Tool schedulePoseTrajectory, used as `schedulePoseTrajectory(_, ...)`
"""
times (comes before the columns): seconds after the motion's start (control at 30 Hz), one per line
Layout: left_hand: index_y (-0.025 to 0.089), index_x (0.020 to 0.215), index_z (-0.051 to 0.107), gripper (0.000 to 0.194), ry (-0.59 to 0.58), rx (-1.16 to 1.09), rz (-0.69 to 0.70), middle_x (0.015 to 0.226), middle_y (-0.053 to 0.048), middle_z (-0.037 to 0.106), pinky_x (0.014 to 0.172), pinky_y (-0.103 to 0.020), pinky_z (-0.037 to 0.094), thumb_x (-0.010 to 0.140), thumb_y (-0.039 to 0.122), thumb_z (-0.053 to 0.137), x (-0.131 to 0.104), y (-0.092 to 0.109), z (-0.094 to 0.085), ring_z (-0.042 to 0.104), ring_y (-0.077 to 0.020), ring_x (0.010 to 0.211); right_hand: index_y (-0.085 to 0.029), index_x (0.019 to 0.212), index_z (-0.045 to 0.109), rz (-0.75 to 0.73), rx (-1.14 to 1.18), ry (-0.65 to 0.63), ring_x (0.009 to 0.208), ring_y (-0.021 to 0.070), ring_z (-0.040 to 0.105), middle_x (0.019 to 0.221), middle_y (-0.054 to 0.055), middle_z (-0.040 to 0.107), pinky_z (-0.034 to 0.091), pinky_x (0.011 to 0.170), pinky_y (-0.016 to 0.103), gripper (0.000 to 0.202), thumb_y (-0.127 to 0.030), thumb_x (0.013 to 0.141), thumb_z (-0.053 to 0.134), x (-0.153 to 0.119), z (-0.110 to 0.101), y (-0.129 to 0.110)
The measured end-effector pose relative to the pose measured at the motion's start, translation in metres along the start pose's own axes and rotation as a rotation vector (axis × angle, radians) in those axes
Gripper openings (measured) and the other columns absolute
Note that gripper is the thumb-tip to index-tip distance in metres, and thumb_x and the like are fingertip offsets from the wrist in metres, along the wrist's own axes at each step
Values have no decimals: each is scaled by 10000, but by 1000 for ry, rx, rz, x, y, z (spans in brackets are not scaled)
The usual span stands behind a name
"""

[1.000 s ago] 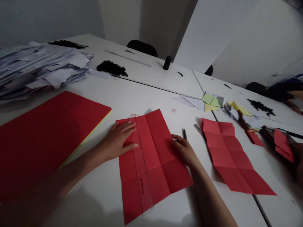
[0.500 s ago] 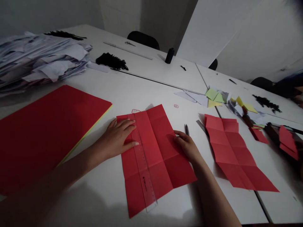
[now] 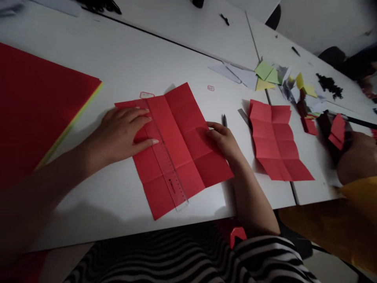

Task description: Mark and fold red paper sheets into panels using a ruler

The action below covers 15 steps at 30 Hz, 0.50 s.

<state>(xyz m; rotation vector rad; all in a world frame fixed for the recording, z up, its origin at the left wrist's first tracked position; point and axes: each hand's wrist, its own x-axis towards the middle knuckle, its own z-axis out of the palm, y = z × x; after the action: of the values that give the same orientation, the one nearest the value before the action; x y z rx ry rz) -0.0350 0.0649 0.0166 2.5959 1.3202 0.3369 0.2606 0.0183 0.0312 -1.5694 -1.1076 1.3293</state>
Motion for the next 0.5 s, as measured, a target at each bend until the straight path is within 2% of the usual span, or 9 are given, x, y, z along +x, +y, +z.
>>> schedulePoseTrajectory(0.07, 204, 1263, 524, 736, 14, -10, -25, 1448, -29, 418, 1159, -526, 192, 852, 767, 290, 1, 0, 0, 366, -326, 1342, -225, 1074, 671, -11, -1, -12, 765, 173, 677, 850, 7, 721, 522, 737, 323, 334, -309, 762, 585, 0, -1, 0)
schedulePoseTrajectory(0.2, 189, 1265, 523, 798, 8, -66, -40, 1465, -13, 396, 1163, -529, 181, 809, 812, 320, 2, -2, 2, 355, -343, 1344, -221, 1093, 666, -40, -6, -34, 768, 167, 677, 875, 11, 722, 522, 743, 329, 337, -293, 780, 565, 0, -2, 1)
schedulePoseTrajectory(0.4, 231, 1283, 510, 784, -12, -41, -47, 1475, 15, 391, 1159, -521, 211, 803, 818, 308, 2, -6, 5, 349, -327, 1350, -231, 1120, 660, -24, -24, -30, 785, 170, 679, 877, 9, 722, 520, 747, 327, 353, -298, 791, 552, 1, -2, 2)
schedulePoseTrajectory(0.5, 214, 1279, 515, 718, -9, -39, -31, 1467, -19, 405, 1160, -507, 221, 844, 758, 340, 2, -6, 4, 347, -318, 1356, -228, 1110, 663, -9, -13, -16, 771, 169, 676, 871, 11, 723, 519, 743, 324, 352, -307, 781, 567, 1, 0, 1)
